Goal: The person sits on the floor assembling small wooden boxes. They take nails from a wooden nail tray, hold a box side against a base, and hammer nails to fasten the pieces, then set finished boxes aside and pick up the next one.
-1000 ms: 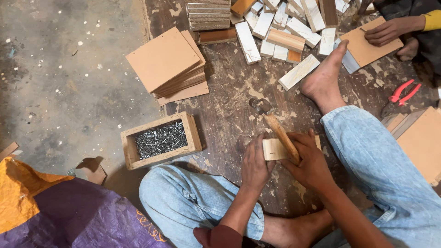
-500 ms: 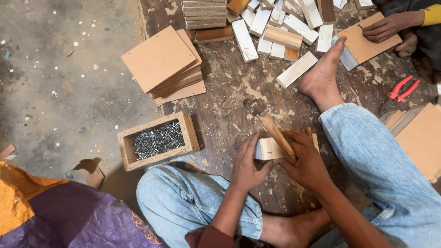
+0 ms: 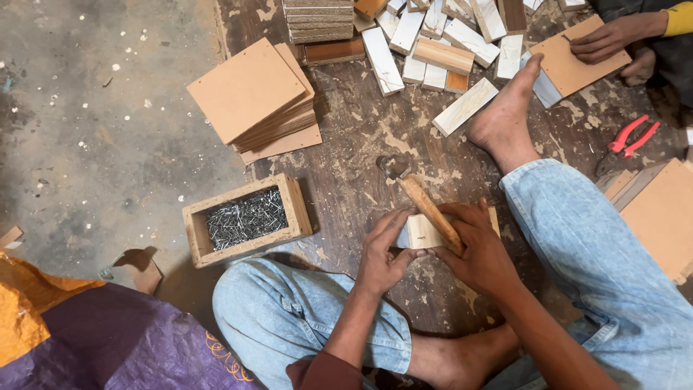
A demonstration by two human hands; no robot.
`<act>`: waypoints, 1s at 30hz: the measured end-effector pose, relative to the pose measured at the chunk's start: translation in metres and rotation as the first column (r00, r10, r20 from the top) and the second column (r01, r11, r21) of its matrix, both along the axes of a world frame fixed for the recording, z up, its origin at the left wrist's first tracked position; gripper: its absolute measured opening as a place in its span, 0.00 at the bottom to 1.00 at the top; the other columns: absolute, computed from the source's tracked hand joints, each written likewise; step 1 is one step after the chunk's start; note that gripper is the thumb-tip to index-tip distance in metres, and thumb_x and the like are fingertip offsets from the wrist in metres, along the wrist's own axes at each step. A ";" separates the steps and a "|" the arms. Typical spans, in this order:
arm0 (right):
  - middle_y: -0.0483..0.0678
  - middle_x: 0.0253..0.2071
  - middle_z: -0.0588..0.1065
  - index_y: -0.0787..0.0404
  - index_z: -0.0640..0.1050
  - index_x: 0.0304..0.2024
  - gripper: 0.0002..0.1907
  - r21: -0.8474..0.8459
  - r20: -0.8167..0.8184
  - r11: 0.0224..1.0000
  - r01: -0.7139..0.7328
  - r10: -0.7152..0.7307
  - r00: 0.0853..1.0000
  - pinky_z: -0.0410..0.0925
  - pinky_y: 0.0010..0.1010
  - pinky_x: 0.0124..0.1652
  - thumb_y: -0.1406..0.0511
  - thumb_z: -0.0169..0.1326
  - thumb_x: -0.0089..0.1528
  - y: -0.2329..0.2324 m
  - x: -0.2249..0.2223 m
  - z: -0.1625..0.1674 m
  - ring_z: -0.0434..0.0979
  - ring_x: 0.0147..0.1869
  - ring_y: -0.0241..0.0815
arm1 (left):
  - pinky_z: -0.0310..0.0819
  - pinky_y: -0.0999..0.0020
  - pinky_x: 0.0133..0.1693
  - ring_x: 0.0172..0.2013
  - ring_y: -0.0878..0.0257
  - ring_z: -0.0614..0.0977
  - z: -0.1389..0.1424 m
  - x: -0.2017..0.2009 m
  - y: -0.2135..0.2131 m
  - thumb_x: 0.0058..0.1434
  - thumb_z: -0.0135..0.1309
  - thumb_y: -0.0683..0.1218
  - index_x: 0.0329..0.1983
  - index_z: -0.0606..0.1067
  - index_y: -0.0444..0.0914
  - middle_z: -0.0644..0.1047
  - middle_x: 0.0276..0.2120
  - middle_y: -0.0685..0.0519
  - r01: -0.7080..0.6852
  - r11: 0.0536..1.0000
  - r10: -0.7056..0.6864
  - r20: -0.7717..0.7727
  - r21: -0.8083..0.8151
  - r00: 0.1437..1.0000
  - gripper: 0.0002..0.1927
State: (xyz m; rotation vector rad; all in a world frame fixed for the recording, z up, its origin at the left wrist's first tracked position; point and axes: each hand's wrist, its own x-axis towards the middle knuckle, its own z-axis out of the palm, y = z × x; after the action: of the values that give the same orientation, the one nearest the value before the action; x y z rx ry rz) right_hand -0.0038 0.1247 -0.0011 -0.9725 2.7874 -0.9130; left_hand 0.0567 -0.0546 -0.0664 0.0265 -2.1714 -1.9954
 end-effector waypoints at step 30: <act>0.37 0.48 0.77 0.52 0.53 0.77 0.37 -0.386 0.905 0.379 0.841 -0.023 0.425 0.54 0.23 0.16 0.67 0.41 0.63 0.069 0.166 -0.029 0.61 0.20 0.33 | 0.74 0.60 0.59 0.61 0.50 0.79 0.015 -0.006 0.002 0.54 0.69 0.46 0.65 0.73 0.34 0.76 0.61 0.40 -0.039 0.997 0.031 -0.114 -0.072 0.993 0.35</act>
State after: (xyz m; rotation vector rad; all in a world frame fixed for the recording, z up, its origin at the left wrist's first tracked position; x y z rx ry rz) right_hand 0.1618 0.1941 -0.0304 0.4887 1.6498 -2.1890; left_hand 0.0502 -0.0523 -0.0514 -0.0571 -2.1568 -1.8500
